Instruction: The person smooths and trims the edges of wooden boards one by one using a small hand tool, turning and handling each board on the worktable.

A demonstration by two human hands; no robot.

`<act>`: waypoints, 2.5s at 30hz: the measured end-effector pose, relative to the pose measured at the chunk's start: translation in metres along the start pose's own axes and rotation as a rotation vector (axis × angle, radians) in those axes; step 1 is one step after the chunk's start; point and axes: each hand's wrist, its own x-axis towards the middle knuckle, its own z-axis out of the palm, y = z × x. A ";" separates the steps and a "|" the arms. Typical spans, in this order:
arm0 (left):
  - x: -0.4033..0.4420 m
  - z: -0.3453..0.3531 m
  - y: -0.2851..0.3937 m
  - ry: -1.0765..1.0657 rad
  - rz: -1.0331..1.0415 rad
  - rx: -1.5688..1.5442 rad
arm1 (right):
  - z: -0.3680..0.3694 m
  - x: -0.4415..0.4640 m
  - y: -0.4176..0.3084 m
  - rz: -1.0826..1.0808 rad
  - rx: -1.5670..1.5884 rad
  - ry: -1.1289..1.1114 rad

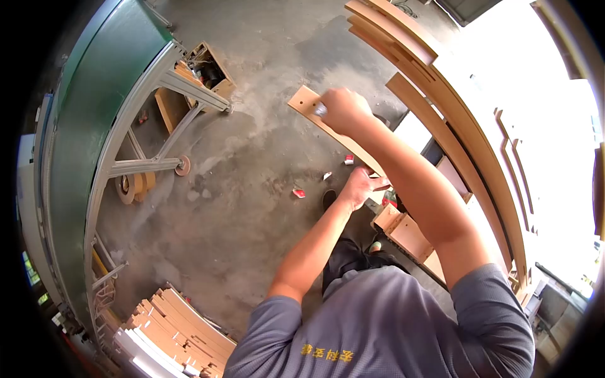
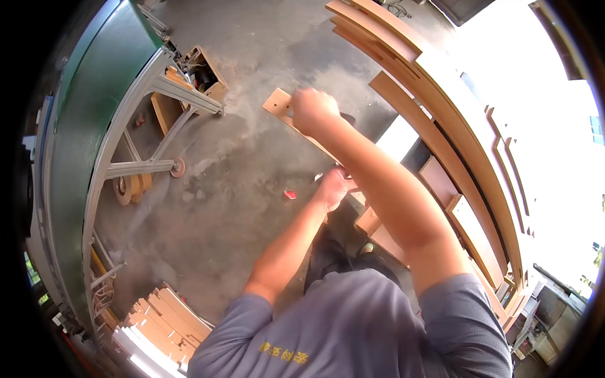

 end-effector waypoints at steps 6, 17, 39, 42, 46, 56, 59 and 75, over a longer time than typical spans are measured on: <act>-0.008 0.001 0.023 0.046 -0.025 -0.039 | -0.012 0.031 -0.016 -0.090 0.299 0.069; 0.029 -0.114 0.194 0.298 0.249 -0.085 | 0.057 -0.276 0.209 0.100 0.278 0.079; 0.045 -0.122 0.176 0.576 0.414 -0.072 | 0.024 -0.096 0.051 0.104 -0.042 -0.094; 0.051 -0.129 0.171 0.533 0.515 -0.036 | 0.014 -0.177 0.094 0.174 -0.083 -0.141; 0.058 -0.119 0.168 0.637 0.564 0.105 | 0.029 -0.275 0.159 0.328 -0.081 -0.060; 0.053 -0.038 0.036 0.744 0.368 0.377 | 0.072 -0.525 0.335 0.655 0.039 -0.132; 0.022 0.070 -0.046 0.933 0.448 0.874 | 0.105 -0.611 0.395 0.677 0.037 -0.036; -0.048 0.491 -0.524 -1.016 0.579 2.002 | 0.173 -0.947 0.659 0.892 0.009 -0.070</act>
